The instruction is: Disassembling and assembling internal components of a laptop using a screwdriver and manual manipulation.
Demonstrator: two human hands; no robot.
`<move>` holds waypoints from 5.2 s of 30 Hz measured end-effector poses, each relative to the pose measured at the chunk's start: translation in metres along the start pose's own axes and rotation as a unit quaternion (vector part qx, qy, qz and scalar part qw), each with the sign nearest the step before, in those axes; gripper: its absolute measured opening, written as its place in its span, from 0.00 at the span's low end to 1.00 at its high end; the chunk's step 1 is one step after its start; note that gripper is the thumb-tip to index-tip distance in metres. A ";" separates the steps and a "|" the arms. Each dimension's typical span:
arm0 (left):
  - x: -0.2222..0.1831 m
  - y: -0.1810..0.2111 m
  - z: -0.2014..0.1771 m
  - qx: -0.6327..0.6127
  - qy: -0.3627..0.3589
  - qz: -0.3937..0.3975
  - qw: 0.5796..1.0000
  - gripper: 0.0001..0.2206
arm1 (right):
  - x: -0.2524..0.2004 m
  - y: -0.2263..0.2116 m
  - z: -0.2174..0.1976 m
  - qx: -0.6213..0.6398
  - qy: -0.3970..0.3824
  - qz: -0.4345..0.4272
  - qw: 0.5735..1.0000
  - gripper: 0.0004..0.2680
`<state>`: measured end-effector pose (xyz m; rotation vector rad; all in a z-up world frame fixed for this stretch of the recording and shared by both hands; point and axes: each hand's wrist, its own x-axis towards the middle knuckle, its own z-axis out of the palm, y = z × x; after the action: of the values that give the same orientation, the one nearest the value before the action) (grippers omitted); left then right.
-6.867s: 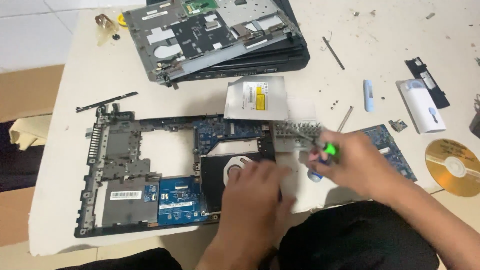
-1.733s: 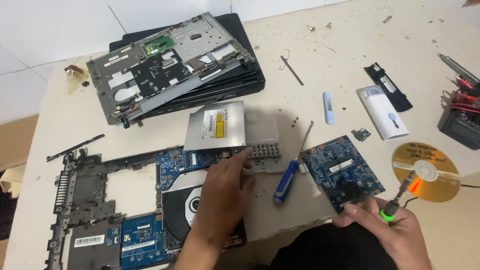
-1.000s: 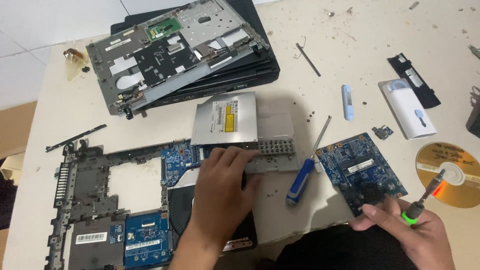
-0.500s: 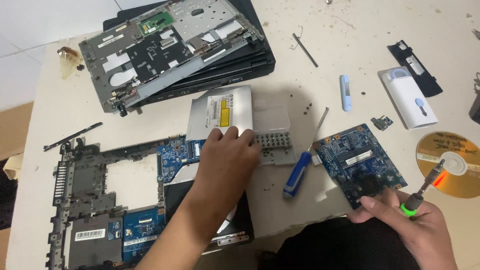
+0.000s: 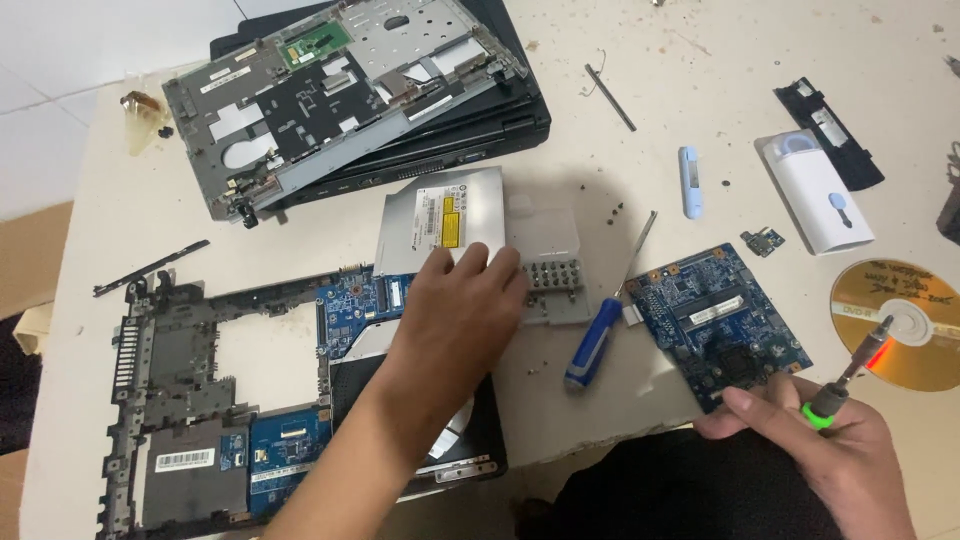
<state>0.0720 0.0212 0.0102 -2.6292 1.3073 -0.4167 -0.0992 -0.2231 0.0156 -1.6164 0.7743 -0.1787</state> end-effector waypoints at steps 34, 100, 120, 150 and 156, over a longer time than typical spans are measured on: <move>-0.038 0.051 -0.016 -0.168 0.001 -0.085 0.982 0.08 | -0.004 -0.013 0.007 -0.042 0.025 0.039 0.998 0.08; -0.040 0.085 0.007 -0.400 0.107 -0.227 0.881 0.20 | -0.008 -0.017 0.014 0.009 -0.011 0.025 1.000 0.18; -0.044 0.085 -0.001 -0.386 0.145 -0.244 0.878 0.15 | -0.018 -0.044 0.027 0.043 0.029 0.132 0.990 0.13; 0.026 0.006 -0.014 -0.218 -0.035 0.010 0.975 0.16 | 0.002 -0.002 0.031 0.155 -0.031 0.194 0.968 0.15; 0.029 0.008 -0.019 -0.227 -0.068 -0.002 0.971 0.14 | 0.002 0.001 0.035 0.167 -0.026 0.181 0.969 0.16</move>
<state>0.0768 -0.0072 0.0305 -2.9538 1.4986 0.0794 -0.0799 -0.1954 0.0066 -1.1377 0.9310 -0.0028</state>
